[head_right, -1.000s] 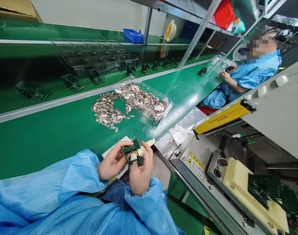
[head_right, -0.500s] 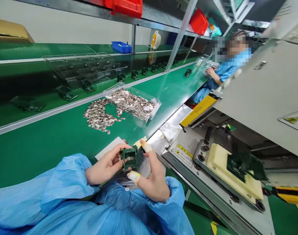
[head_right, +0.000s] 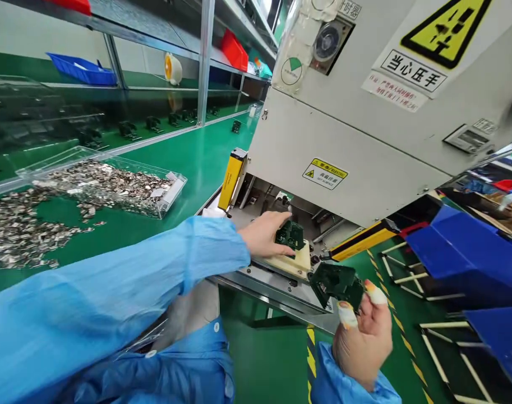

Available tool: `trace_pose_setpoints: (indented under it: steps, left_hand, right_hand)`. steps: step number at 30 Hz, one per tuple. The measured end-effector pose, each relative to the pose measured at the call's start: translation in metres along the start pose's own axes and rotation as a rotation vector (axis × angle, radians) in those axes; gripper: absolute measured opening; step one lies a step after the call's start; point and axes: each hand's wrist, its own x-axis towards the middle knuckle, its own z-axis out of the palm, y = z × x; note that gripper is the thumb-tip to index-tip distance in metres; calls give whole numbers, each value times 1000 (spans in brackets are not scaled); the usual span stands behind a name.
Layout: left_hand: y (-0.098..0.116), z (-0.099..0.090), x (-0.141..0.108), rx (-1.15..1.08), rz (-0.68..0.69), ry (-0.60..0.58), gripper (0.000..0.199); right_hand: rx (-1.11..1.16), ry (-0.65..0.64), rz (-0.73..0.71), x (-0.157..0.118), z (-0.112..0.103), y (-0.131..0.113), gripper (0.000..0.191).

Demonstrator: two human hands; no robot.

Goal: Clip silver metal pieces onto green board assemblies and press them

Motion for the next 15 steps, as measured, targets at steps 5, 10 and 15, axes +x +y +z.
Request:
trace_pose_setpoints:
  steps: [5, 10, 15]
  left_hand:
    - [2, -20, 10, -241, -73, 100, 69]
    - [-18, -89, -79, -358, -199, -13, 57]
    - [-60, -98, -175, -206, -384, -38, 54]
  right_hand:
    - [-107, -96, -44, 37, 28, 12, 71]
    - [-266, -526, -149, 58, 74, 16, 62]
    - [-346, -623, -238, 59, 89, 27, 55]
